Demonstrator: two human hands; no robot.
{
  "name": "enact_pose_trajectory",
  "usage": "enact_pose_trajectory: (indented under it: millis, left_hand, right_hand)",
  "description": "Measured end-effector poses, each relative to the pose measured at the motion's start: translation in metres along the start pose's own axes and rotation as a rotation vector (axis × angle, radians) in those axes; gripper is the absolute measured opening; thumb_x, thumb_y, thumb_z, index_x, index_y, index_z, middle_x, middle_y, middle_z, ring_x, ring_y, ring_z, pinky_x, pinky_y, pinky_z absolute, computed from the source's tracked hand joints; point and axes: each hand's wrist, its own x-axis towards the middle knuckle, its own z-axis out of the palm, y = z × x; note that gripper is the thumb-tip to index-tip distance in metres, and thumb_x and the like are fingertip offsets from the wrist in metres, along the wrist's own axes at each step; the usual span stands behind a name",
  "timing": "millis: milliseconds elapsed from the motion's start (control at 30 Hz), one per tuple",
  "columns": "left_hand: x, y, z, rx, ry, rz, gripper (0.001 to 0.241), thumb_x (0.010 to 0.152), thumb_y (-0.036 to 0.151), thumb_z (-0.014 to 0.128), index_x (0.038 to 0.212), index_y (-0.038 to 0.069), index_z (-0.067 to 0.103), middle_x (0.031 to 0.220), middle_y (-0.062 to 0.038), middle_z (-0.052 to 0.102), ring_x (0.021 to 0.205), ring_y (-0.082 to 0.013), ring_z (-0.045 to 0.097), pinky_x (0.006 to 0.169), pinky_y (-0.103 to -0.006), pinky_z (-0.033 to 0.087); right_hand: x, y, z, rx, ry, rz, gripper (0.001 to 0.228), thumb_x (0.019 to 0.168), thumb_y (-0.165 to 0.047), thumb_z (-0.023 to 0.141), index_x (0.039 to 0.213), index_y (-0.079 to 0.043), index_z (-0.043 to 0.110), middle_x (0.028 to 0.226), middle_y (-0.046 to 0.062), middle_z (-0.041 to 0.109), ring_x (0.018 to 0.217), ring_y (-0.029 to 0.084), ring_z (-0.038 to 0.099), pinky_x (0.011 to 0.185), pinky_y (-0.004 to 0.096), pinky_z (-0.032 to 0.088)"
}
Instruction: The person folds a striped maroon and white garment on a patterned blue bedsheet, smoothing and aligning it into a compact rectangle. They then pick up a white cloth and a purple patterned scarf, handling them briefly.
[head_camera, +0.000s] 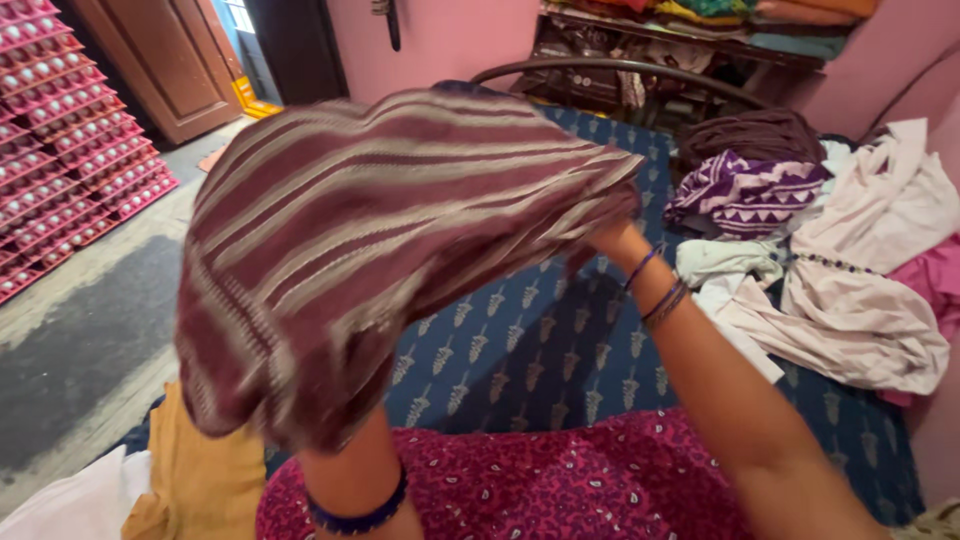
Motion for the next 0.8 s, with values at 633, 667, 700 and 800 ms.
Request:
enact_pose_trajectory:
  millis: [633,667,700,800]
  left_hand:
    - [-0.082,0.134,-0.116,-0.015,-0.006,0.339,0.075,0.089,0.064,0.044,0.143,0.014,0.054,0.147,-0.007,0.056,0.133,-0.0289,0.054,0.109,-0.0502,0.041]
    - [-0.083,0.147,-0.115,-0.02,-0.018,0.365,0.075,0.088,0.065,0.045,0.143,0.015,0.054,0.147,-0.007,0.056,0.134,-0.0289,0.054,0.109,-0.0502,0.041]
    - [-0.084,0.16,-0.113,-0.023,-0.031,0.404,0.075,0.088,0.065,0.045,0.144,0.015,0.054,0.148,-0.007,0.056,0.134,-0.029,0.054,0.109,-0.0503,0.041]
    - [-0.087,0.183,-0.114,-0.022,-0.04,0.458,0.076,0.088,0.065,0.045,0.144,0.015,0.053,0.148,-0.007,0.056,0.134,-0.029,0.053,0.11,-0.0504,0.041]
  right_hand:
    - [-0.168,0.225,-0.051,0.277,0.166,0.547,0.062,0.093,-0.048,0.068,0.138,-0.007,0.06,0.138,0.013,0.066,0.128,0.036,0.061,0.115,0.056,0.046]
    - [-0.148,0.219,-0.063,0.237,0.135,0.568,0.057,0.091,-0.041,0.071,0.134,-0.005,0.062,0.134,0.015,0.068,0.125,0.037,0.063,0.113,0.056,0.047]
    - [-0.127,0.211,-0.074,0.197,0.103,0.588,0.052,0.089,-0.034,0.074,0.13,-0.003,0.064,0.13,0.017,0.071,0.122,0.038,0.065,0.112,0.056,0.048]
    - [-0.073,0.177,-0.094,0.022,0.186,0.633,0.029,0.086,-0.017,0.07,0.113,-0.008,0.068,0.118,0.011,0.074,0.114,0.032,0.07,0.109,0.057,0.052]
